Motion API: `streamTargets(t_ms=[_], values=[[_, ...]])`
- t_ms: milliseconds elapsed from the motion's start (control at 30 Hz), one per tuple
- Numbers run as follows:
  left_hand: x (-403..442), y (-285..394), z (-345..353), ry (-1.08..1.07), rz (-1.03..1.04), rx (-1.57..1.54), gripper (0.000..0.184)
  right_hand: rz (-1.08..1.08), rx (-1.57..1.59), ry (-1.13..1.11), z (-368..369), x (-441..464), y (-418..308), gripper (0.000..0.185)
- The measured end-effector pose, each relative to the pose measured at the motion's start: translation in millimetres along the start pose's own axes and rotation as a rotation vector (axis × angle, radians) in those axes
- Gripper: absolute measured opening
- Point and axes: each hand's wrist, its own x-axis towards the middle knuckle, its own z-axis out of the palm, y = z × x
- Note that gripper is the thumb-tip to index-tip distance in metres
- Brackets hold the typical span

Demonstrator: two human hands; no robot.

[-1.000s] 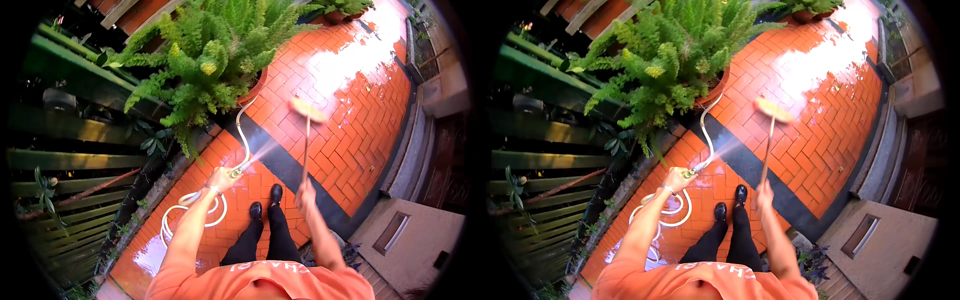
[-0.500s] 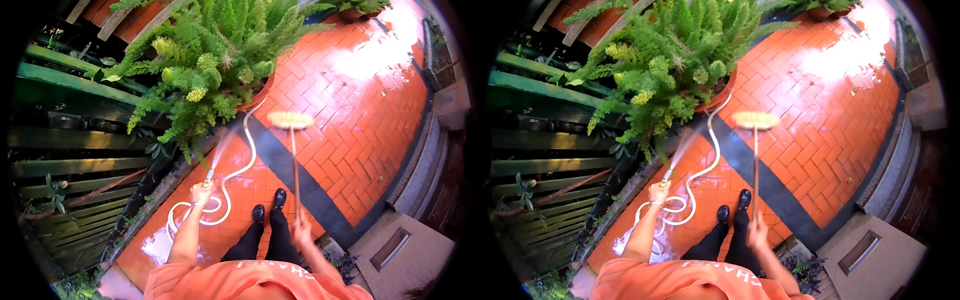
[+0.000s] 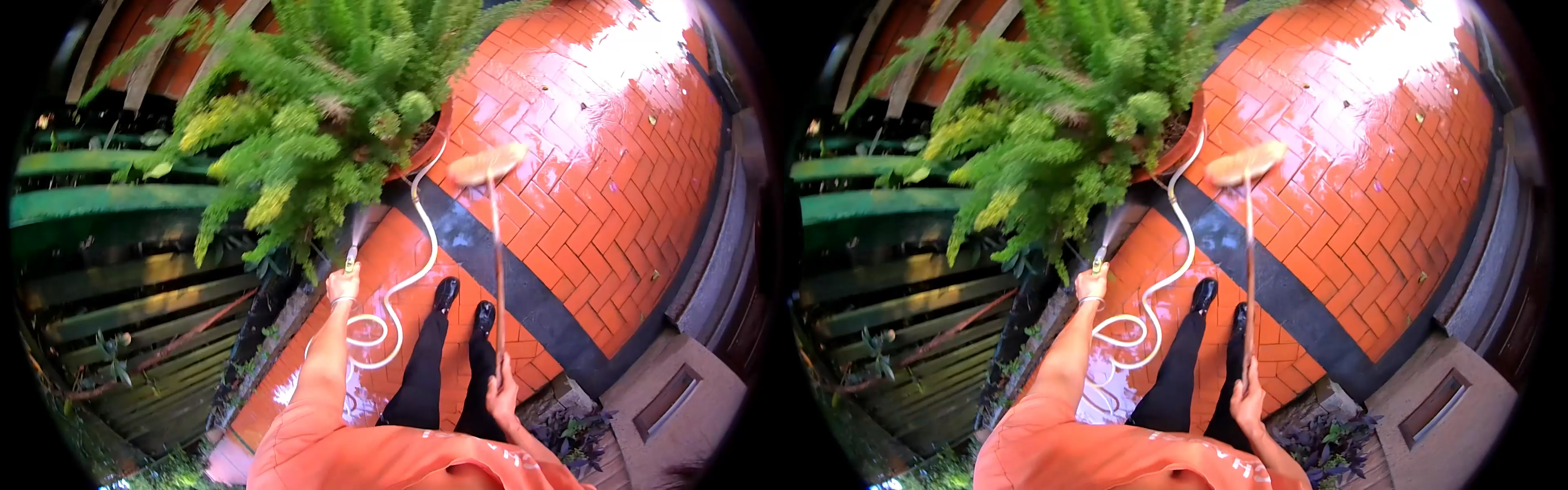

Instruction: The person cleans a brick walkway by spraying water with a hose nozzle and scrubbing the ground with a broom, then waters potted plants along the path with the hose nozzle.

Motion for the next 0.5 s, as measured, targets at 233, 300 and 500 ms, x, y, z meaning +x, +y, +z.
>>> streamTargets(t_ms=[233, 300, 500], values=[[112, -16, 67, 0.056, -0.011, -0.134, 0.049, -0.030, 0.121, 0.180, 50, 141, -6, 0.063], [119, -9, 70, 0.054, -0.037, -0.250, 0.048, 0.063, 0.158, 0.154, 36, 169, -6, 0.061], [150, -1, 78, 0.020, -0.118, -0.450, 0.050, 0.015, 0.214, 0.212, 78, 107, 9, 0.060]])
